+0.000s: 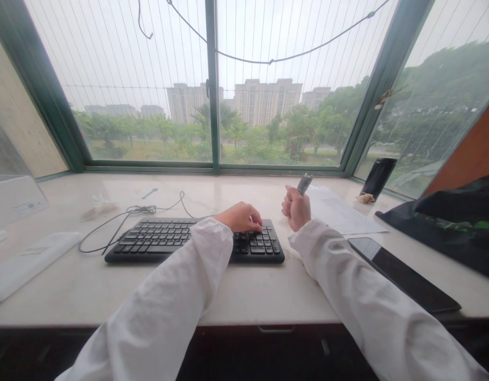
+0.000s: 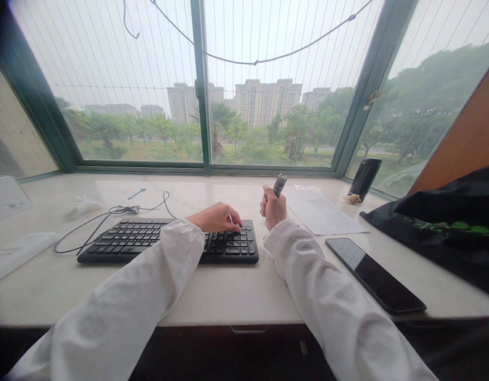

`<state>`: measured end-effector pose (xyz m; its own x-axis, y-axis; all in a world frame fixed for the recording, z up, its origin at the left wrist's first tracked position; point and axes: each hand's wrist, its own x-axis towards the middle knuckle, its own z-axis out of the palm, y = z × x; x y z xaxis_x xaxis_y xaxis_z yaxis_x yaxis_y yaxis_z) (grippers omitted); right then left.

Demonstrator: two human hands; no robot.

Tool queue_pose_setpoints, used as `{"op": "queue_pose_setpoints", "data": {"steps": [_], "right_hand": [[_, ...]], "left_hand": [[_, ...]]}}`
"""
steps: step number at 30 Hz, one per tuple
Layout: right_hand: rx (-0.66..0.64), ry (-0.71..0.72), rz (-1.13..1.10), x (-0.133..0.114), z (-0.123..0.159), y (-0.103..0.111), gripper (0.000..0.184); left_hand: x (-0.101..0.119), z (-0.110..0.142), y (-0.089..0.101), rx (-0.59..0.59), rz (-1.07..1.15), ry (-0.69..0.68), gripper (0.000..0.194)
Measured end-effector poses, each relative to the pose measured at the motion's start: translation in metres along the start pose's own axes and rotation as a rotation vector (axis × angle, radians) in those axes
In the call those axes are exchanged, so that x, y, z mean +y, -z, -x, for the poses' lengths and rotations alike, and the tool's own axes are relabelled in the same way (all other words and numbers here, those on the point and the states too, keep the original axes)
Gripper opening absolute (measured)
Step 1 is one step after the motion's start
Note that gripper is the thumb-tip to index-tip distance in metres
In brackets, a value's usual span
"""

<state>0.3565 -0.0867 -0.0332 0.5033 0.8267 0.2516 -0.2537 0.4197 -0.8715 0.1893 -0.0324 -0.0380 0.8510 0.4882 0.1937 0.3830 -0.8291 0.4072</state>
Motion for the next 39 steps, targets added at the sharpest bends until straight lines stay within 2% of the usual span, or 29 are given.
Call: {"op": "queue_pose_setpoints", "data": {"steps": [6,13,18,29,32,34,39], "right_hand": [[-0.049,-0.005,-0.002,0.006,0.006,-0.004,0.042],[-0.183,0.019,-0.068,0.015,0.012,-0.006,0.048],[-0.196,0.016,-0.060,0.022,0.013,-0.009,0.047],[-0.113,0.026,-0.056,0.023,0.007,-0.002,0.047],[-0.108,0.026,-0.038,0.025,0.009,-0.002,0.047],[-0.107,0.018,-0.027,0.026,0.009,-0.002,0.047],[-0.148,-0.040,-0.079,0.030,0.007,0.000,0.049]], "left_hand": [[-0.006,0.005,0.011,-0.046,-0.010,0.021,0.020],[-0.003,0.005,0.013,-0.049,-0.053,0.007,0.017],[0.005,0.001,0.001,0.030,-0.108,-0.021,0.020],[0.020,-0.003,-0.031,0.176,-0.262,-0.102,0.022],[0.023,0.000,-0.039,0.234,-0.298,-0.119,0.030],[0.024,0.002,-0.043,0.263,-0.300,-0.105,0.035],[0.023,0.002,-0.045,0.287,-0.279,-0.087,0.032]]}}
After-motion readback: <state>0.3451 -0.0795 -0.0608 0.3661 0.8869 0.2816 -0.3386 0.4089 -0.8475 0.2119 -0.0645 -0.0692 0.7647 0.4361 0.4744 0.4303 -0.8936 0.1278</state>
